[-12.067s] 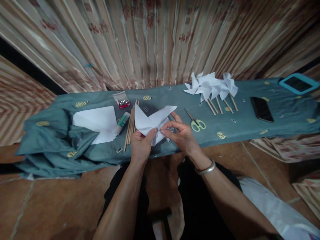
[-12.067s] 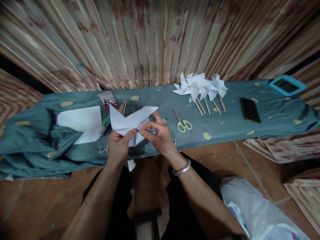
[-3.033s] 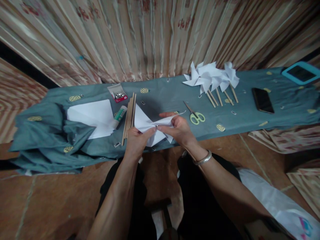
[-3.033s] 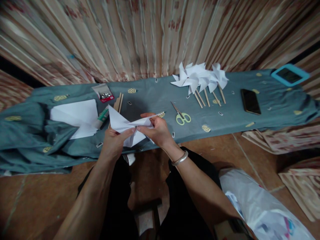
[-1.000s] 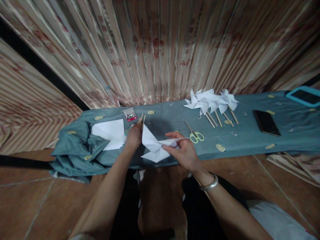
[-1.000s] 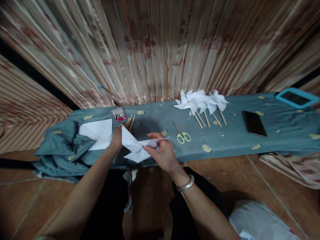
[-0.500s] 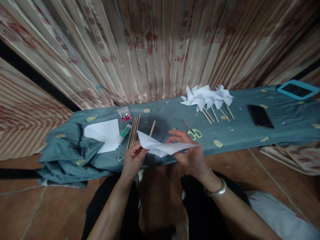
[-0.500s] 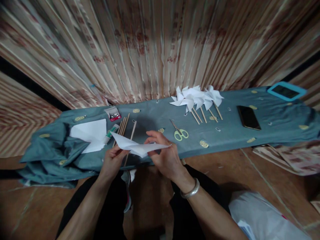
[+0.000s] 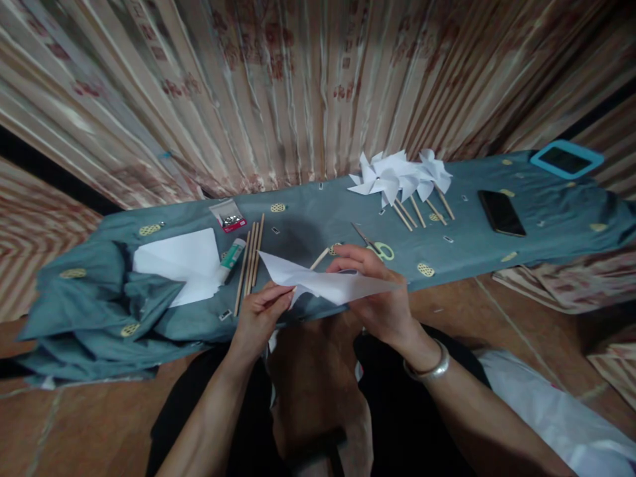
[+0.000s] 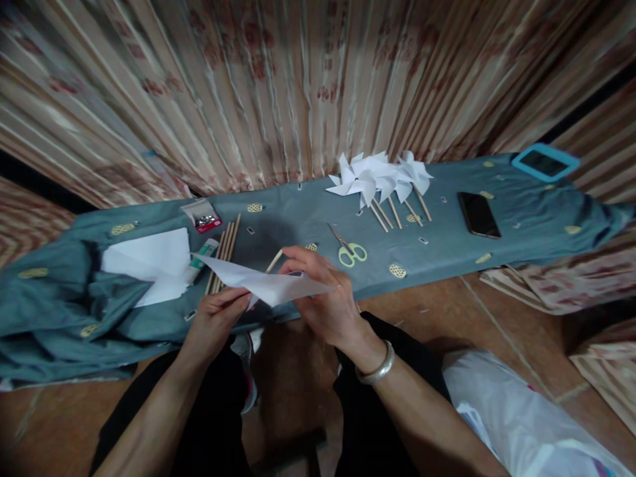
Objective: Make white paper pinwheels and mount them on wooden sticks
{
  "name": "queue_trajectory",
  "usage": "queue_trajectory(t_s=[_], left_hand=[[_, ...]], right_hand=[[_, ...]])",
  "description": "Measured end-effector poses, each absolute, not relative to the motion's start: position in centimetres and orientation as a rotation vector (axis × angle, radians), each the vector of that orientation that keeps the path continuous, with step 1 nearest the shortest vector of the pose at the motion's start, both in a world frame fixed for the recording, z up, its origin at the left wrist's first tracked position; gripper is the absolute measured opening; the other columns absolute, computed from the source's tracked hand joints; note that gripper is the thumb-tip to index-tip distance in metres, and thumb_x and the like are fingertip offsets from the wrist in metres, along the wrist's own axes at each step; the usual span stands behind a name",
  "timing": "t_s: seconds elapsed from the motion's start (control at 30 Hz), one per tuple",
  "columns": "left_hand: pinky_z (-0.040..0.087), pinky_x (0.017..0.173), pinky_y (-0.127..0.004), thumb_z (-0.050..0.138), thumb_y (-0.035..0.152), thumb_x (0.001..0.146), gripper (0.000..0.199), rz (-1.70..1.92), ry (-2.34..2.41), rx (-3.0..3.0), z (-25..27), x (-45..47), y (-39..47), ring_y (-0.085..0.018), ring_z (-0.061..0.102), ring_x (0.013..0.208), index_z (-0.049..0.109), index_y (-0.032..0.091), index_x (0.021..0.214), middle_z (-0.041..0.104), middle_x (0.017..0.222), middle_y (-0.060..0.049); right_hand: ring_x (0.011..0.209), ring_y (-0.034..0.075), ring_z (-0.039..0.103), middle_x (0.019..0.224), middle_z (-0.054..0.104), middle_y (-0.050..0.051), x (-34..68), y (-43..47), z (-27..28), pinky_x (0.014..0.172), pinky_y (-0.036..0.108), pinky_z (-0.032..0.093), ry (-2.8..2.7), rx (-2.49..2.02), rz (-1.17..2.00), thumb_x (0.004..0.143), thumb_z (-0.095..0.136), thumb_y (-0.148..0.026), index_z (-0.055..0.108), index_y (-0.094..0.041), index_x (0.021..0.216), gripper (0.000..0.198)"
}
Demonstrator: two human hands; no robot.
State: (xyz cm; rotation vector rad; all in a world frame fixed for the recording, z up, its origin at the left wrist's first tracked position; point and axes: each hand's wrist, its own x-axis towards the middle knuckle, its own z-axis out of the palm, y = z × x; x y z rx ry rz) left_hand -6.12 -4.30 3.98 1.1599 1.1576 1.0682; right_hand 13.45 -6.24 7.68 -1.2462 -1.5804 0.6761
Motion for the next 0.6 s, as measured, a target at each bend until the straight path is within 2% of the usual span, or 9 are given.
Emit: queue_trajectory(t_s=[0.13,0.3,0.5,0.6], left_hand=[[0.05,0.063,-0.024,0.076,0.03,0.063,0.017,1.09,1.126,1.123,3.78,-5.85,-4.27,-0.014,0.059,0.069,0.079,0.022,0.078,0.07,0.081,-0.004],[0.05,0.065,-0.024,0.078,0.027,0.061,0.022,1.077,1.112,1.111,3.69,-5.73,-4.32,-0.015,0.06,0.075,0.078,0.02,0.082,0.07,0.084,-0.004],[0.045,0.064,-0.022,0.073,0.025,0.068,0.007,1.033,1.085,1.208,3.68,-5.98,-4.3,-0.013,0.057,0.071,0.077,0.019,0.071,0.069,0.081,-0.004],[0.046,0.067,-0.023,0.073,0.024,0.069,0.009,1.03,1.081,1.211,3.5,-6.06,-4.29,-0.014,0.059,0.075,0.078,0.021,0.076,0.07,0.083,-0.003]], right_hand=[[0.104,0.021,0.065,0.108,0.069,0.005,13.58,-6.12,7.62,0.089,0.036,0.053,-1.599,-1.194,0.607,0.085,0.061,-0.021,0.056,-0.027,0.117,0.033],[0.098,0.02,0.068,0.1,0.071,0.003,13.9,-6.09,7.62,0.088,0.037,0.053,-1.671,-1.123,0.451,0.086,0.06,-0.017,0.048,-0.026,0.125,0.042],[0.09,0.018,0.07,0.096,0.072,0.002,13.96,-6.3,8.29,0.083,0.036,0.054,-1.724,-1.112,0.305,0.086,0.056,-0.011,0.045,-0.025,0.126,0.044],[0.093,0.019,0.069,0.098,0.071,0.003,14.0,-6.29,8.19,0.081,0.036,0.055,-1.701,-1.091,0.363,0.087,0.055,-0.011,0.044,-0.025,0.128,0.045]])
